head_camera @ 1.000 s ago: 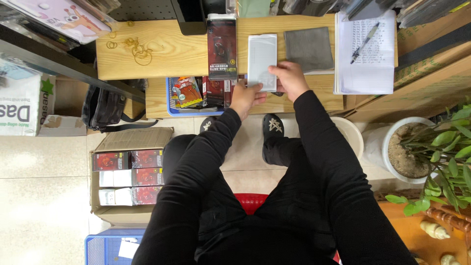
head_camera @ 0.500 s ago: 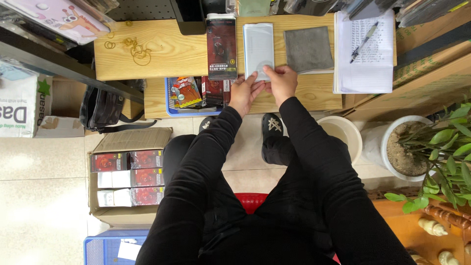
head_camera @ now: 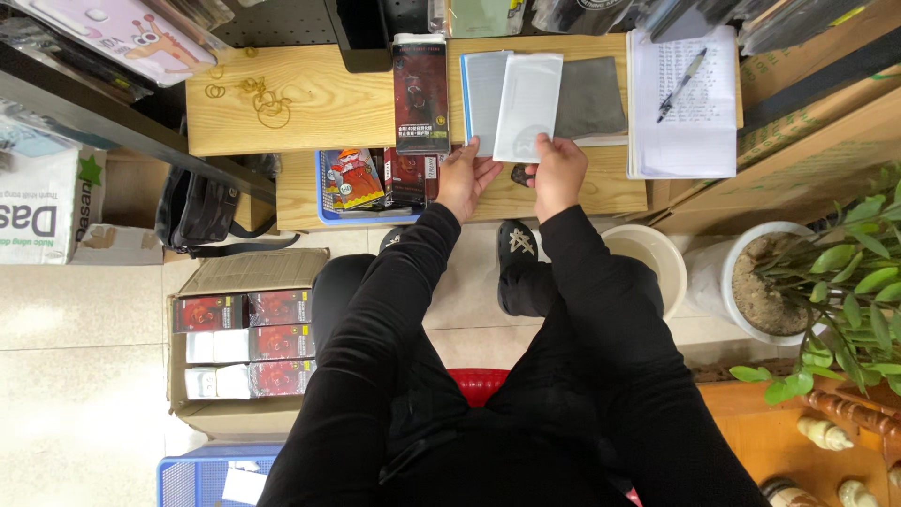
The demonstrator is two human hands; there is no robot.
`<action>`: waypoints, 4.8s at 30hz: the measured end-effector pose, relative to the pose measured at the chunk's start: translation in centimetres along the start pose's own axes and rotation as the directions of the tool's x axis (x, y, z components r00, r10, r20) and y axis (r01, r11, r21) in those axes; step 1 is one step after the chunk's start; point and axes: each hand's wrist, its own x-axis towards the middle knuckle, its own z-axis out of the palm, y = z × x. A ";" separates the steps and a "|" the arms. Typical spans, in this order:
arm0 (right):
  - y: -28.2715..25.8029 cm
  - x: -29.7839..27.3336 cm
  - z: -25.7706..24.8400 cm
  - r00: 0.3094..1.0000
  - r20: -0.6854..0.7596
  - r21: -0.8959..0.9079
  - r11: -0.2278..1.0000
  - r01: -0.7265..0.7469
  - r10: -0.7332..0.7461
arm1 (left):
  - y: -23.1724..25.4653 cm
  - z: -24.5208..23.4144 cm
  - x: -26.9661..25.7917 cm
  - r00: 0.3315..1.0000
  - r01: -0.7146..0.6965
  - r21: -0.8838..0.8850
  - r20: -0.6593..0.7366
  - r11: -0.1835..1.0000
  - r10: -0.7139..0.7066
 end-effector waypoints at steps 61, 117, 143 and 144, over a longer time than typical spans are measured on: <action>-7.2 -4.6 -4.8 0.717 0.586 0.514 0.857 0.032 -0.378 | 4.9 0.5 -15.6 0.566 0.240 0.330 0.717 0.913 -0.408; -5.1 -2.5 -2.5 0.521 0.811 0.436 0.869 -0.235 -0.266 | 2.3 -0.1 -13.8 0.597 0.484 -0.011 0.735 0.875 -0.322; -6.6 -7.1 -2.8 0.027 0.628 0.092 0.108 0.990 -0.778 | 4.8 -2.4 -12.2 0.872 -0.009 -0.090 0.486 0.996 0.052; -6.4 -7.0 -2.5 0.007 0.627 0.056 0.054 0.997 -0.779 | 5.1 -2.2 -12.2 0.876 -0.018 -0.120 0.477 0.993 0.073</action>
